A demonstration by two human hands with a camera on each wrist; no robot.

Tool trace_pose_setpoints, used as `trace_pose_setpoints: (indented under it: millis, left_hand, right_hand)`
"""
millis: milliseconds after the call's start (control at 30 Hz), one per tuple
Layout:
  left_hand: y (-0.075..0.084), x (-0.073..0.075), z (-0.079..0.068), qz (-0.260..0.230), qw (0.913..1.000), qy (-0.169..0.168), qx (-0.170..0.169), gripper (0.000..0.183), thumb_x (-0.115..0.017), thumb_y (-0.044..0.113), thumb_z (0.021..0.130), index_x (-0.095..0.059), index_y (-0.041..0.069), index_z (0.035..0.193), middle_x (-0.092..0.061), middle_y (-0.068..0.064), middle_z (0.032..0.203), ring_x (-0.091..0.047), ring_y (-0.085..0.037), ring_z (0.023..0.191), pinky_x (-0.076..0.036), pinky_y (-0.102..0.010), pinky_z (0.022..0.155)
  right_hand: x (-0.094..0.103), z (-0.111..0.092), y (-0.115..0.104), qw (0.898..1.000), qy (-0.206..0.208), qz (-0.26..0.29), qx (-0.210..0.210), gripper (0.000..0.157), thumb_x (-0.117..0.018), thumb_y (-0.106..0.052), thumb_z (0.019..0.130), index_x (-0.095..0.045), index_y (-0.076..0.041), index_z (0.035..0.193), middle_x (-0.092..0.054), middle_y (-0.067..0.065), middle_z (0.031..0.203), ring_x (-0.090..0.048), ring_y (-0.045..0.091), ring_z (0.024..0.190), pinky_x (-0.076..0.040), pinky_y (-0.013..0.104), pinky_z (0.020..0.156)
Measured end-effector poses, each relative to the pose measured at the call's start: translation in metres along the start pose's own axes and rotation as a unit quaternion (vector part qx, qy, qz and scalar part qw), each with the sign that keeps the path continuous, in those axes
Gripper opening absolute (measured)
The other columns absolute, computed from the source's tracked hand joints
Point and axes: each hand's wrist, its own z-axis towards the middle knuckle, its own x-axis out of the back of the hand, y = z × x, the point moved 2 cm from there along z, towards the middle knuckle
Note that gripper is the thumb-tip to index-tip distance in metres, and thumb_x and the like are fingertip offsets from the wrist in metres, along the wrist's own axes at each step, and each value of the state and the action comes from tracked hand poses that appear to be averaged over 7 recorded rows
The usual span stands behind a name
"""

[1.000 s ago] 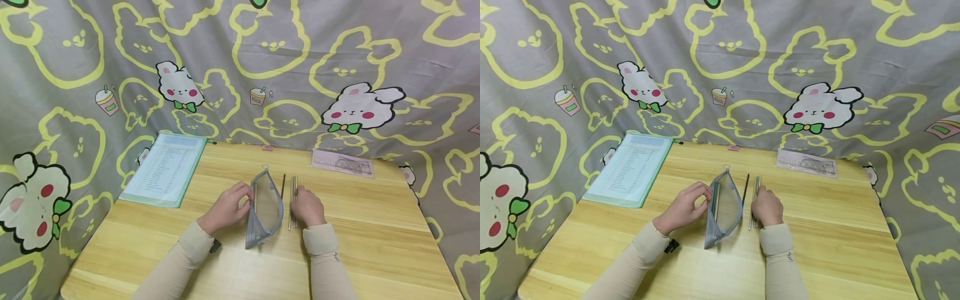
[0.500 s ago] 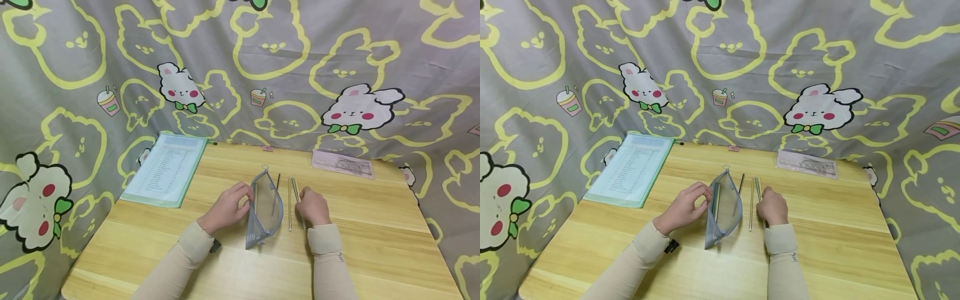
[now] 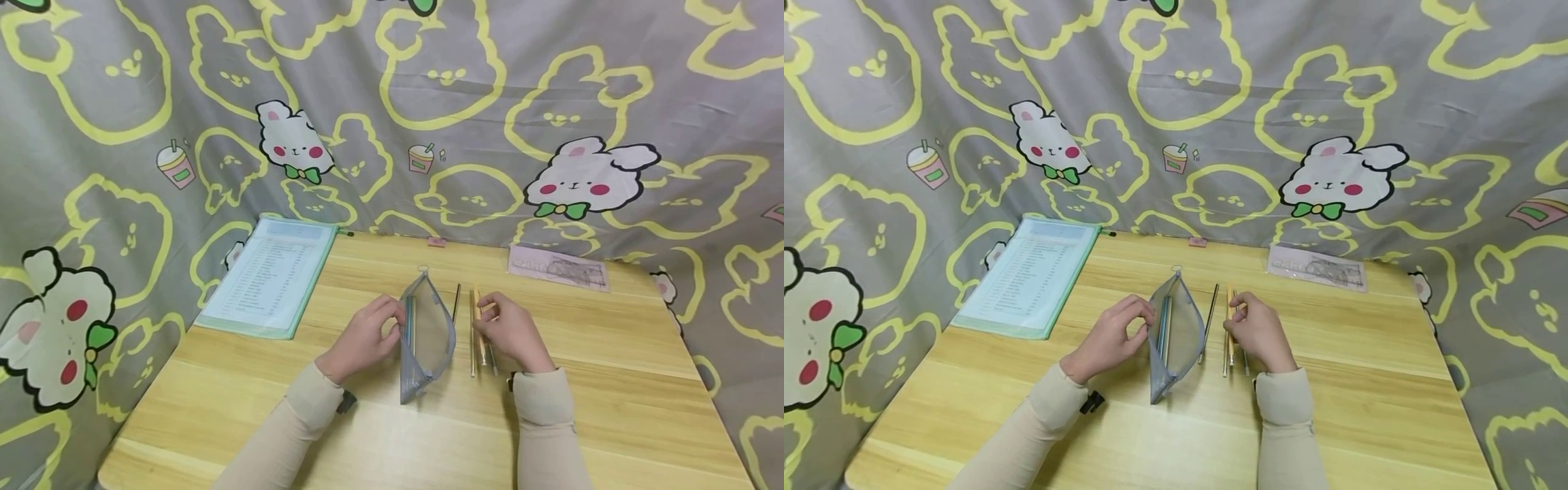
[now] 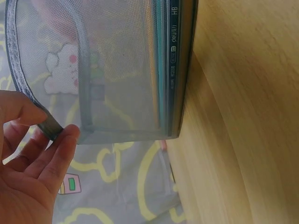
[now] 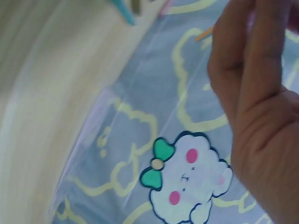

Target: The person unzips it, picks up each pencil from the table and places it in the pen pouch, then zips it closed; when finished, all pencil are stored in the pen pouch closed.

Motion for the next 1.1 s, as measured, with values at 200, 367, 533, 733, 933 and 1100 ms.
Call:
trace_pose_setpoints:
  millis: [200, 367, 533, 733, 933, 1100]
  left_hand:
    - [-0.003, 0.001, -0.001, -0.011, 0.9999, 0.000, 0.007, 0.020, -0.068, -0.009, 0.088, -0.062, 0.009, 0.096, -0.067, -0.006, 0.104, -0.070, -0.021, 0.097, -0.064, -0.038, 0.086]
    - [-0.003, 0.001, -0.001, 0.007, 1.0000, 0.002, 0.001, 0.019, -0.069, -0.008, 0.088, -0.063, 0.009, 0.096, -0.067, -0.005, 0.105, -0.071, -0.019, 0.099, -0.062, -0.029, 0.089]
    - [-0.002, 0.001, 0.000, 0.012, 0.9999, 0.003, -0.002, 0.019, -0.069, -0.008, 0.087, -0.063, 0.007, 0.096, -0.067, -0.005, 0.105, -0.070, -0.019, 0.098, -0.062, -0.028, 0.088]
    - [-0.001, 0.003, 0.000, 0.010, 0.9999, 0.000, 0.006, 0.019, -0.071, -0.007, 0.088, -0.062, 0.009, 0.096, -0.067, -0.005, 0.106, -0.071, -0.020, 0.100, -0.062, -0.030, 0.089]
    - [0.000, 0.003, 0.000, 0.006, 0.9998, -0.005, 0.019, 0.020, -0.070, -0.006, 0.089, -0.062, 0.010, 0.097, -0.067, -0.004, 0.107, -0.071, -0.019, 0.102, -0.062, -0.030, 0.090]
    - [0.000, 0.003, 0.000, 0.008, 0.9997, -0.011, 0.022, 0.020, -0.069, -0.007, 0.089, -0.062, 0.010, 0.097, -0.067, -0.004, 0.108, -0.071, -0.020, 0.104, -0.062, -0.030, 0.090]
  right_hand:
    - [-0.003, -0.010, -0.022, 0.996, -0.031, 0.079, 0.018, 0.042, -0.073, -0.010, 0.095, -0.060, -0.001, 0.134, -0.068, 0.015, 0.107, -0.071, 0.018, 0.074, -0.064, 0.043, 0.073]
    - [-0.008, -0.017, -0.037, 0.994, -0.043, 0.093, 0.044, 0.040, -0.075, -0.008, 0.093, -0.061, -0.001, 0.130, -0.068, 0.014, 0.105, -0.070, 0.017, 0.076, -0.062, 0.038, 0.069]
    - [-0.015, -0.022, -0.048, 0.990, -0.059, 0.108, 0.065, 0.038, -0.075, -0.006, 0.092, -0.062, 0.001, 0.127, -0.067, 0.014, 0.103, -0.070, 0.019, 0.076, -0.064, 0.043, 0.070]
    - [-0.028, -0.021, -0.055, 0.987, -0.084, 0.117, 0.076, 0.033, -0.074, -0.005, 0.093, -0.064, -0.002, 0.124, -0.067, 0.012, 0.099, -0.069, 0.017, 0.074, -0.064, 0.046, 0.070]
    - [-0.039, -0.018, -0.061, 0.987, -0.084, 0.108, 0.087, 0.032, -0.075, -0.006, 0.092, -0.065, -0.002, 0.122, -0.068, 0.011, 0.097, -0.067, 0.016, 0.070, -0.060, 0.036, 0.062]
    - [-0.048, -0.017, -0.063, 0.988, -0.070, 0.111, 0.077, 0.032, -0.076, -0.007, 0.091, -0.065, 0.000, 0.120, -0.069, 0.010, 0.099, -0.069, 0.016, 0.071, -0.061, 0.033, 0.063]
